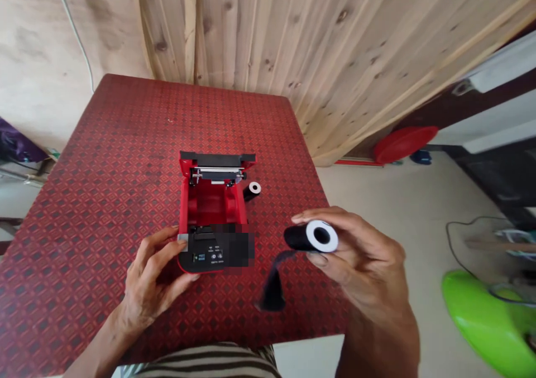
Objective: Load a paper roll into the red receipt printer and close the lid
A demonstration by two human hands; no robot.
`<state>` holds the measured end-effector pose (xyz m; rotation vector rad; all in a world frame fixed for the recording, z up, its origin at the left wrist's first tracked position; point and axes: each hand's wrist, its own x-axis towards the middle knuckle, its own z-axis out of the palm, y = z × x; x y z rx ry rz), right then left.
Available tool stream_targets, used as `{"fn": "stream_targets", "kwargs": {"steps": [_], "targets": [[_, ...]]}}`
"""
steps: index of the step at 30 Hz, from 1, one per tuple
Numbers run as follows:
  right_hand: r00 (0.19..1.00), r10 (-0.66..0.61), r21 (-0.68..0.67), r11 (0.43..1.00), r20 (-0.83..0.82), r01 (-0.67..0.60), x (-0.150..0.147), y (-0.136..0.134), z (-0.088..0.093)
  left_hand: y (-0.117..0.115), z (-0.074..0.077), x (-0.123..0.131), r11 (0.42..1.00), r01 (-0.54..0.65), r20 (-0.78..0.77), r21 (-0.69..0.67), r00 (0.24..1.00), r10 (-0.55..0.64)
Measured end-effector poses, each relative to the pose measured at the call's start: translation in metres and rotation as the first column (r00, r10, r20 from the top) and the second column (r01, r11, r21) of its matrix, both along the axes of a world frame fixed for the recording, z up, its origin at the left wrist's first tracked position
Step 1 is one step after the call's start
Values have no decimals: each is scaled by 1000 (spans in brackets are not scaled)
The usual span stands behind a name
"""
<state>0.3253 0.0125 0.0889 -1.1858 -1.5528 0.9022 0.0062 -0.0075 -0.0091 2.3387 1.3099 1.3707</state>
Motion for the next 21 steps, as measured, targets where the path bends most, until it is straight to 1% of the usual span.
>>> {"fn": "stream_targets", "kwargs": {"steps": [2,4,5,7,10,12,15,19,20,21], "targets": [[996,-72,-96,993,-50,67,9,-11,-21,1,1,0,1000,1,-10,19,1000,-1],[992,-113,-221,970,-52,99,8,-19,-44,2,1,0,999,2,-21,35,1000,-2],[992,-114,-281,955,-47,96,5,-22,-54,3,0,0,999,2,-24,40,1000,-1],[997,-74,-367,928,-19,62,-5,-25,-72,3,-1,0,999,0,-26,41,1000,1],[998,15,-390,921,65,12,-20,-23,-86,2,-2,-1,1000,-2,-15,21,1000,2],[993,43,-379,926,106,0,-26,-21,-89,2,-3,-1,1000,-3,-11,8,1000,3],[990,70,-378,925,122,-19,-22,-19,-84,2,-2,-2,1000,-7,-10,4,1000,7],[987,141,-468,879,70,-93,-1,-13,-70,3,-1,-2,1000,-1,-5,1,1000,1],[990,128,-468,880,66,-82,5,-8,-68,3,-1,-1,1000,2,-5,1,1000,-2],[992,93,-447,893,80,-48,10,-1,-67,3,-1,-1,1000,6,-5,1,1000,-6]]}}
